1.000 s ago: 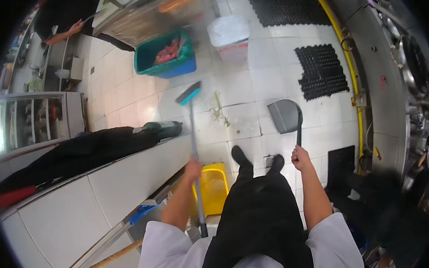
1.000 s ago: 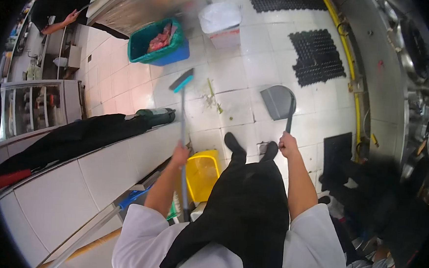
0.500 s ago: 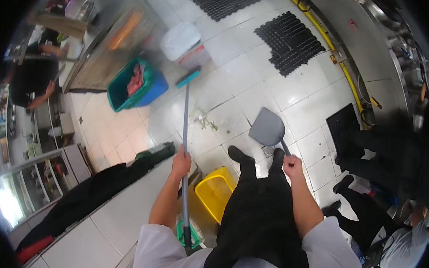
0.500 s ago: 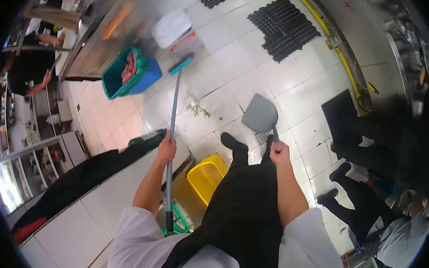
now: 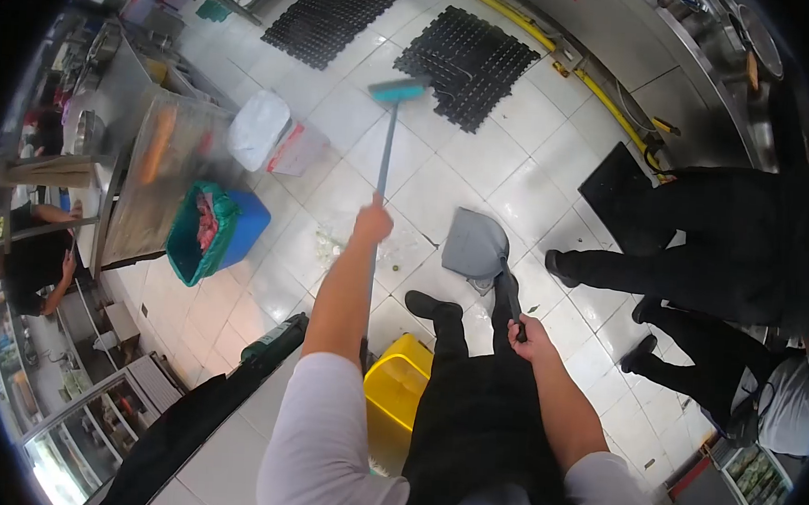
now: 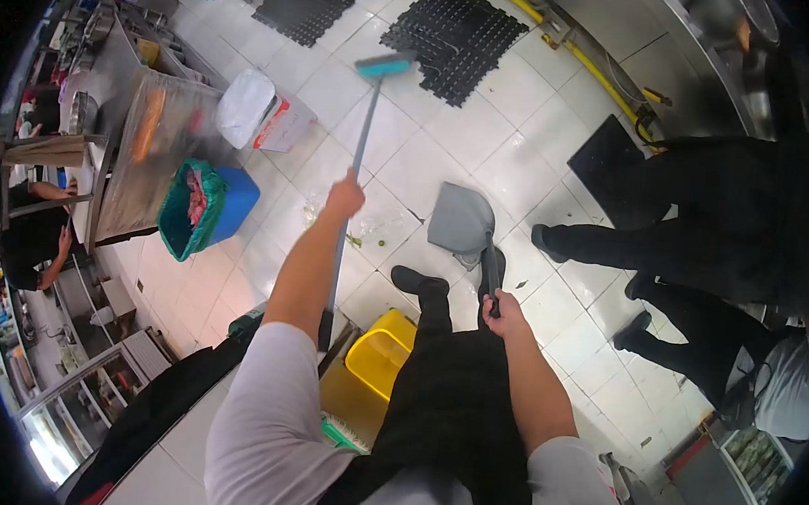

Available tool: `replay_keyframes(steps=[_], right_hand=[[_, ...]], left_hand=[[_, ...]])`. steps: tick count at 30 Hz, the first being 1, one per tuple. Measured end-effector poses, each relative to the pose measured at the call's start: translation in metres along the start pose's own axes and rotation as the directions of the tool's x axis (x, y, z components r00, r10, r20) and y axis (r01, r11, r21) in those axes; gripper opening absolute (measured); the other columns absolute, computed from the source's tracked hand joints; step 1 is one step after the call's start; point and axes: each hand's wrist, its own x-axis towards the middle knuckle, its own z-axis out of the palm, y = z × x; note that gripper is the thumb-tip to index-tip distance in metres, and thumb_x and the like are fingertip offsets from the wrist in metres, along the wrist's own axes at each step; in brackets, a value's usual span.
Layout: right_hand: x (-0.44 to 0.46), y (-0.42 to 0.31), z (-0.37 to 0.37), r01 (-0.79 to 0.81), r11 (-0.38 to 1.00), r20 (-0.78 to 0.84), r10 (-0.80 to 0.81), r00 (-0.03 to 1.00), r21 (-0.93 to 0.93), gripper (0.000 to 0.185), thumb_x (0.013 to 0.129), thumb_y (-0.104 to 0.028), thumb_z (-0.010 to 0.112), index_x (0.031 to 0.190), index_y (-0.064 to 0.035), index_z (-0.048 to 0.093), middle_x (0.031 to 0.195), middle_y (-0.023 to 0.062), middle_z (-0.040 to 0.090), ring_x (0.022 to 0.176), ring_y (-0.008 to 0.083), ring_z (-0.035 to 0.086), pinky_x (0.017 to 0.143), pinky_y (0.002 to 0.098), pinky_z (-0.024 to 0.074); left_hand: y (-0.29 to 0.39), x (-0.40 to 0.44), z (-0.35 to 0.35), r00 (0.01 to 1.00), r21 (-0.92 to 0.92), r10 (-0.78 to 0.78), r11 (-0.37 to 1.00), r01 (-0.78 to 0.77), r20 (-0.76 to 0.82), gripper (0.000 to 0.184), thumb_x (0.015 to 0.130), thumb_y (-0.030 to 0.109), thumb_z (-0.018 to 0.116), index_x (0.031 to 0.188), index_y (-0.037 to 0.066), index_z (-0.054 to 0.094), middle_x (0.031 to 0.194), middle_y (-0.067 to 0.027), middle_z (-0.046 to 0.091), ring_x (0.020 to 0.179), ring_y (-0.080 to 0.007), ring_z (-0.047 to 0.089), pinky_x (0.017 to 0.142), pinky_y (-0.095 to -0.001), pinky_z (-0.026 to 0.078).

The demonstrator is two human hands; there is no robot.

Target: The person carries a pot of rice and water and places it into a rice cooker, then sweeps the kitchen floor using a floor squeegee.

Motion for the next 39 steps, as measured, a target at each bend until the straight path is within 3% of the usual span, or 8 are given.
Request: replay_keyframes(steps=[5,8,11,19,25,33,35,39], right_hand=[[0.02,-0.004,0.012,-0.064,0.997,0.099,0.069,0.993,-0.046,0.021,0.1,-0.022,0.045,0.092,-0.0023,0.045,0.074,0.0059,0.052,0.052,0.0113,0.048,0.046,0.0212,0.0466],[0.034,0.014,0.019,-0.096,0.995,0.134,0.098,0.986,-0.021,0.02,0.098,-0.018,0.041,0.082,-0.0056,0.041,0.066,0.0019,0.044,0.048,0.0086,0.042,0.041,0.0198,0.0389],[0.025,0.025,0.035,-0.124,0.992,0.09,0.125,0.988,-0.008,0.021,0.098,-0.016,0.039,0.08,-0.0062,0.039,0.064,0.0015,0.042,0.047,0.0079,0.04,0.04,0.019,0.0375],[0.044,0.068,0.097,-0.056,0.985,0.096,0.073,0.993,-0.164,0.013,0.087,-0.004,0.035,0.075,-0.0068,0.037,0.059,0.001,0.039,0.044,0.0099,0.037,0.04,0.0215,0.0364],[0.056,0.092,0.139,-0.053,0.975,0.062,0.067,0.996,-0.215,0.01,0.083,0.001,0.033,0.076,-0.0071,0.036,0.06,0.0021,0.038,0.046,0.0117,0.04,0.04,0.0226,0.0368],[0.056,0.114,0.176,-0.038,0.99,0.107,0.053,0.993,-0.137,0.013,0.088,0.0,0.033,0.085,-0.0081,0.043,0.067,0.0032,0.045,0.05,0.0112,0.045,0.04,0.022,0.0381],[0.06,0.115,0.175,-0.068,0.98,0.106,0.089,0.99,-0.189,0.012,0.087,0.001,0.034,0.085,-0.0077,0.042,0.068,0.0041,0.046,0.05,0.0118,0.045,0.04,0.0221,0.0381],[0.053,0.126,0.185,-0.034,0.977,0.071,0.05,0.996,-0.211,0.014,0.089,-0.001,0.033,0.078,-0.0084,0.039,0.061,0.0013,0.041,0.046,0.0107,0.043,0.04,0.0224,0.0382]], left_hand=[[-0.076,-0.169,0.054,0.992,0.145,-0.055,0.989,0.039,0.113,0.071,0.092,0.018,0.049,0.154,0.009,0.016,0.087,-0.0345,0.065,0.08,-0.0484,0.065,0.074,-0.0575,0.051],[-0.052,-0.279,-0.003,0.958,-0.174,-0.228,0.95,0.258,0.176,0.055,0.093,0.022,0.052,0.145,0.007,0.042,0.088,-0.0266,0.068,0.081,-0.0462,0.066,0.076,-0.0545,0.051],[-0.079,-0.343,-0.009,0.997,-0.118,-0.074,0.99,0.07,-0.028,0.054,0.093,0.022,0.054,0.144,0.008,0.044,0.085,-0.0277,0.067,0.08,-0.0466,0.066,0.073,-0.0526,0.051],[-0.126,-0.269,-0.01,0.934,-0.29,-0.343,0.908,0.303,-0.096,0.055,0.095,0.022,0.048,0.146,0.003,0.038,0.091,-0.0316,0.066,0.081,-0.0465,0.065,0.074,-0.0529,0.051],[-0.179,-0.345,0.114,0.971,0.031,-0.233,0.972,0.235,-0.053,0.057,0.094,0.022,0.046,0.149,0.014,0.034,0.091,-0.0327,0.065,0.081,-0.0491,0.064,0.079,-0.0559,0.052],[-0.121,-0.492,0.018,0.981,-0.26,-0.19,0.946,0.192,0.034,0.055,0.094,0.022,0.053,0.148,0.017,0.04,0.093,-0.0312,0.066,0.087,-0.0478,0.065,0.08,-0.0527,0.052],[-0.123,-0.496,-0.001,0.896,-0.251,-0.417,0.861,0.443,0.15,0.054,0.096,0.024,0.054,0.148,0.017,0.041,0.099,-0.0294,0.066,0.094,-0.0458,0.065,0.085,-0.0493,0.052],[-0.207,-0.428,0.011,0.903,-0.163,-0.353,0.933,0.321,-0.246,0.056,0.095,0.023,0.052,0.147,0.005,0.039,0.085,-0.0262,0.069,0.08,-0.0428,0.069,0.075,-0.0481,0.055]])
